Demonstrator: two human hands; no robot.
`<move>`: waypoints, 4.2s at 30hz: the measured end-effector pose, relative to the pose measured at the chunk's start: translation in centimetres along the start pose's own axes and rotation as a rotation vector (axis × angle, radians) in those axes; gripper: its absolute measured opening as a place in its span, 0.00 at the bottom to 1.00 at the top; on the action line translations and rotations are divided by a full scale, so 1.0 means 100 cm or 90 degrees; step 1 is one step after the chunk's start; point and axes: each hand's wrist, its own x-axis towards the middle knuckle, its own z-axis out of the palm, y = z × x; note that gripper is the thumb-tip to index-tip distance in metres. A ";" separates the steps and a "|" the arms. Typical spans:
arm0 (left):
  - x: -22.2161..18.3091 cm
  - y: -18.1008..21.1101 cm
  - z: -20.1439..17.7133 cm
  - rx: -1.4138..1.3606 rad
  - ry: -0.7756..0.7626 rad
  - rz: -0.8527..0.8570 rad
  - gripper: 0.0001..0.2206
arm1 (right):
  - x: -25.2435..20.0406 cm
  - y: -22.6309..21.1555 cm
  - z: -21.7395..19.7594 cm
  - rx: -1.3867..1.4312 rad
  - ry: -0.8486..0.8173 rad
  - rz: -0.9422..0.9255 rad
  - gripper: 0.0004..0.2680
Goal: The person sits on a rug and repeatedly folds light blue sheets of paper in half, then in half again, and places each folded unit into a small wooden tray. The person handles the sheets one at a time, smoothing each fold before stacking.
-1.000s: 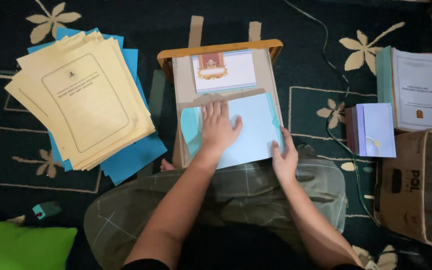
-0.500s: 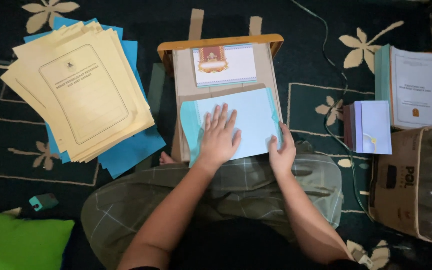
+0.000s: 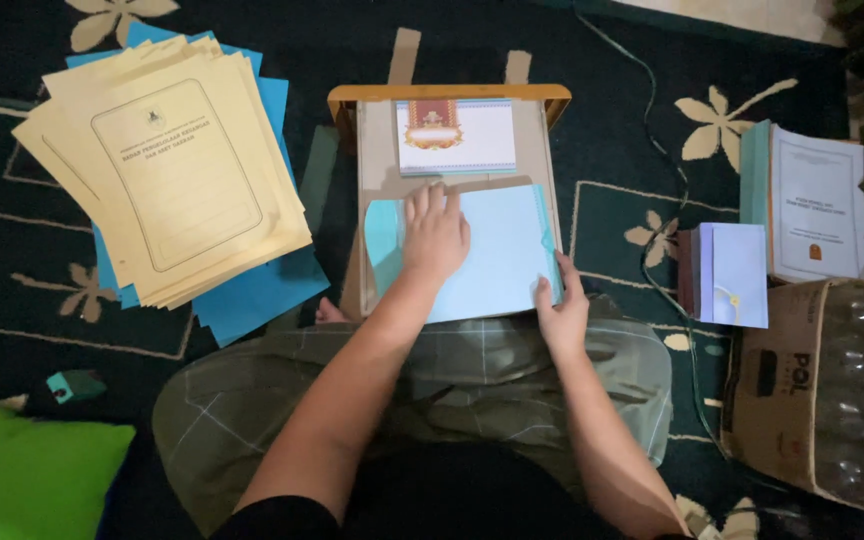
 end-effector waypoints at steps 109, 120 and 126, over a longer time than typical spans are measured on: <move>0.048 0.000 -0.056 0.009 -0.667 0.268 0.43 | 0.035 -0.028 -0.003 0.499 -0.289 0.126 0.22; 0.055 -0.019 -0.075 0.033 -0.649 0.265 0.41 | 0.036 -0.028 -0.004 0.540 -0.289 0.114 0.21; 0.045 -0.035 -0.111 -0.044 -0.608 0.214 0.46 | 0.035 -0.032 -0.005 0.547 -0.289 0.100 0.21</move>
